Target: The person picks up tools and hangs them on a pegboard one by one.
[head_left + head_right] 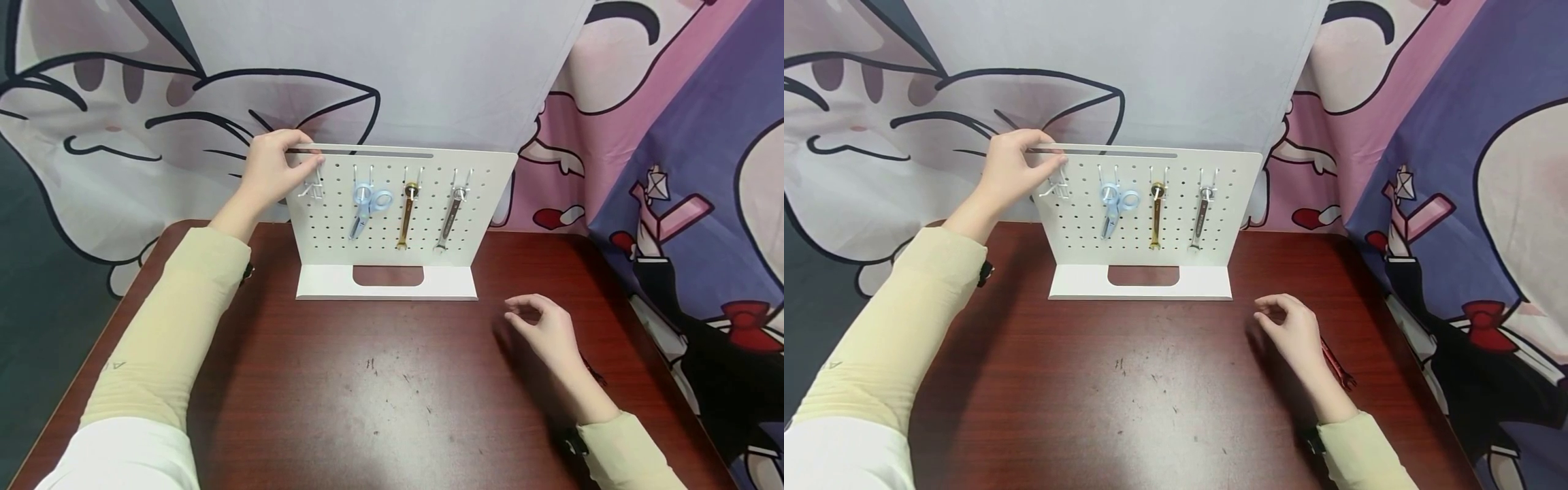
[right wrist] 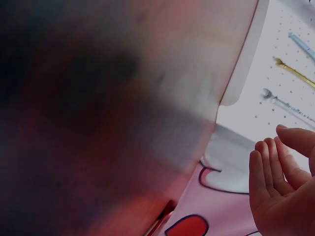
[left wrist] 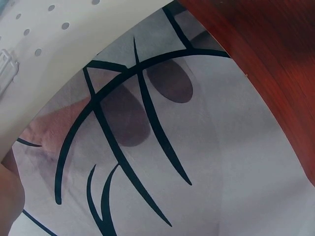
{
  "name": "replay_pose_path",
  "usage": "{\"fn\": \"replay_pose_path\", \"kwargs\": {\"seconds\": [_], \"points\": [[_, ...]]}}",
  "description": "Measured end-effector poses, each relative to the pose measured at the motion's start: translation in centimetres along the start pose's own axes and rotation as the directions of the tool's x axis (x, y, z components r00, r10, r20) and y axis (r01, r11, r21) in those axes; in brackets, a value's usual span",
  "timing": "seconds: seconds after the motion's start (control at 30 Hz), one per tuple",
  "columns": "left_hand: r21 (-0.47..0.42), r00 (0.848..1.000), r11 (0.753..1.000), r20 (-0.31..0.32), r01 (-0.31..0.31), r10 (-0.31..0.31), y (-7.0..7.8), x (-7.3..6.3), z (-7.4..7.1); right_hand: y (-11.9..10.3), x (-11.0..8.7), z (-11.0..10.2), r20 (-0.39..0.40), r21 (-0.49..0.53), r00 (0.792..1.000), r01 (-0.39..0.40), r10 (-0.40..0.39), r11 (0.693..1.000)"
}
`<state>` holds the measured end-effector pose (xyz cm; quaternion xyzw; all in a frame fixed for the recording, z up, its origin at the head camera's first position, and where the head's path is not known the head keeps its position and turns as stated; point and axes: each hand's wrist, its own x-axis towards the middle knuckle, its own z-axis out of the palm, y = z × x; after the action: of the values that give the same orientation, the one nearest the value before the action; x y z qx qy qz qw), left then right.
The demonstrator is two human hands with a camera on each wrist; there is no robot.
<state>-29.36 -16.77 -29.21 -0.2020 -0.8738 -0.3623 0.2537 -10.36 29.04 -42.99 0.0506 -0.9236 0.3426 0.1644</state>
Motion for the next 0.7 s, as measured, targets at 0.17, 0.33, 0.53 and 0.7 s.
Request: {"fn": "replay_pose_path", "kwargs": {"seconds": [0.17, 0.33, 0.53, 0.7], "points": [[-0.003, 1.000, 1.000, -0.006, -0.005, 0.005, -0.1, 0.0, 0.0, 1.2, -0.4, -0.8, -0.006, -0.054, 1.000, 0.004, -0.005, 0.999], [-0.002, 1.000, 1.000, -0.004, -0.007, 0.007, -0.2, 0.0, 0.0, 2.1, -0.7, -1.6, 0.002, -0.096, 1.000, -0.006, 0.006, 0.995], [0.000, 1.000, 1.000, -0.002, -0.012, 0.012, -0.1, 0.0, 0.0, 3.1, -0.8, -2.4, 0.016, -0.146, 1.000, -0.022, 0.024, 0.989], [-0.006, 1.000, 1.000, -0.004, -0.005, 0.004, 0.0, -0.1, 0.0, 3.9, -0.8, -3.1, 0.045, -0.151, 0.997, -0.057, 0.064, 0.987]]}}
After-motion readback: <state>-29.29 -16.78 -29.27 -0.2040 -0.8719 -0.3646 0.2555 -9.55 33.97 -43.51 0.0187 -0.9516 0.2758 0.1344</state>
